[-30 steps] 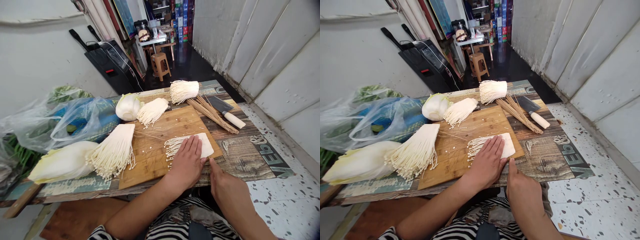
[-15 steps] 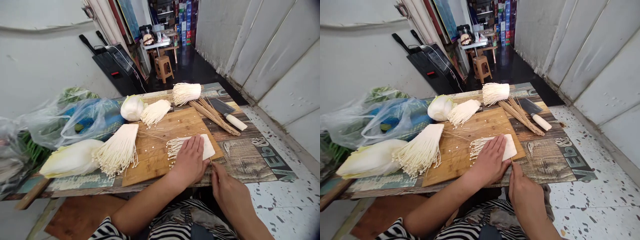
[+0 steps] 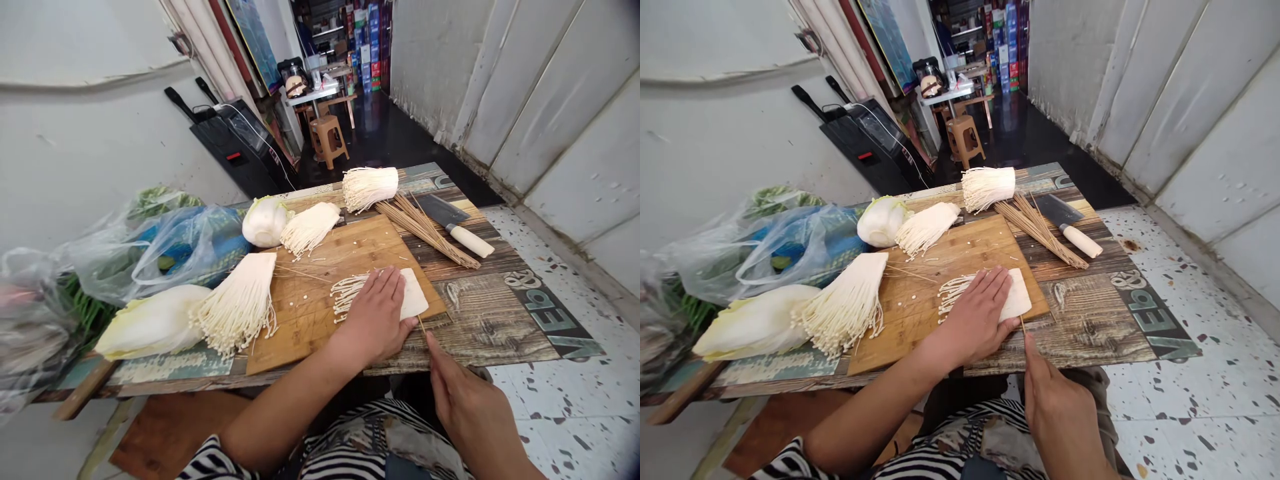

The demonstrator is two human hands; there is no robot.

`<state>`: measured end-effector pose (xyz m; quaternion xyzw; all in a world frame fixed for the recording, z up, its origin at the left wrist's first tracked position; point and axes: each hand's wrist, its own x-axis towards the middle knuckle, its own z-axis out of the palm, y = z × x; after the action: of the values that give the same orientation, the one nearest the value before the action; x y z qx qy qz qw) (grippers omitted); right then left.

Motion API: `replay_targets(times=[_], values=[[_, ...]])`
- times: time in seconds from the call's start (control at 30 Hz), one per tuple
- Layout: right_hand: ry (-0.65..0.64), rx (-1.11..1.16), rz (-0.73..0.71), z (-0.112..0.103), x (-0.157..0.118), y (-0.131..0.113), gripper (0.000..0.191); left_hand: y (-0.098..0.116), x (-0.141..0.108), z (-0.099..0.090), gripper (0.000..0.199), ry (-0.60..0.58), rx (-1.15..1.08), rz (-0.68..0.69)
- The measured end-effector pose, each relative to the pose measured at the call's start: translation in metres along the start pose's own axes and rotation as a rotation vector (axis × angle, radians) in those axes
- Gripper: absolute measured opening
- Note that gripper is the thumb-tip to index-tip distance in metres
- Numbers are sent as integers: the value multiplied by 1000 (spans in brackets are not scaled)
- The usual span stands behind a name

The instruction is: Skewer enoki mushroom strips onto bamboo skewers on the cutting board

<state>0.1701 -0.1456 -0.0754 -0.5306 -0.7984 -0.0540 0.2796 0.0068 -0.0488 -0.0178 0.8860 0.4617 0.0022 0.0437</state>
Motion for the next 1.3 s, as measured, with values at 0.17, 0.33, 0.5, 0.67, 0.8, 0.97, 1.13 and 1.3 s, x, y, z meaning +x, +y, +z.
replay_targets(times=[0.17,0.33,0.5,0.67,0.8,0.97,1.13,1.3], values=[[14,-11,-8,0,3,-2,37,-2,0,0,70,-6,0,10],[13,-32,1,-1,5,-3,36,-5,0,1,69,-3,9,30],[5,-45,1,-1,6,-3,36,-6,1,1,69,-11,-4,42],[-6,-58,8,0,8,-2,36,-7,1,1,70,-8,-11,43],[2,-60,7,1,14,-2,35,-7,1,2,70,4,0,36],[30,-65,10,4,21,-3,33,-6,1,4,70,28,-1,34],[35,102,174,2,20,0,33,-5,-2,4,69,52,-9,33],[-223,722,562,-7,4,-2,41,-5,-3,5,68,71,1,19]])
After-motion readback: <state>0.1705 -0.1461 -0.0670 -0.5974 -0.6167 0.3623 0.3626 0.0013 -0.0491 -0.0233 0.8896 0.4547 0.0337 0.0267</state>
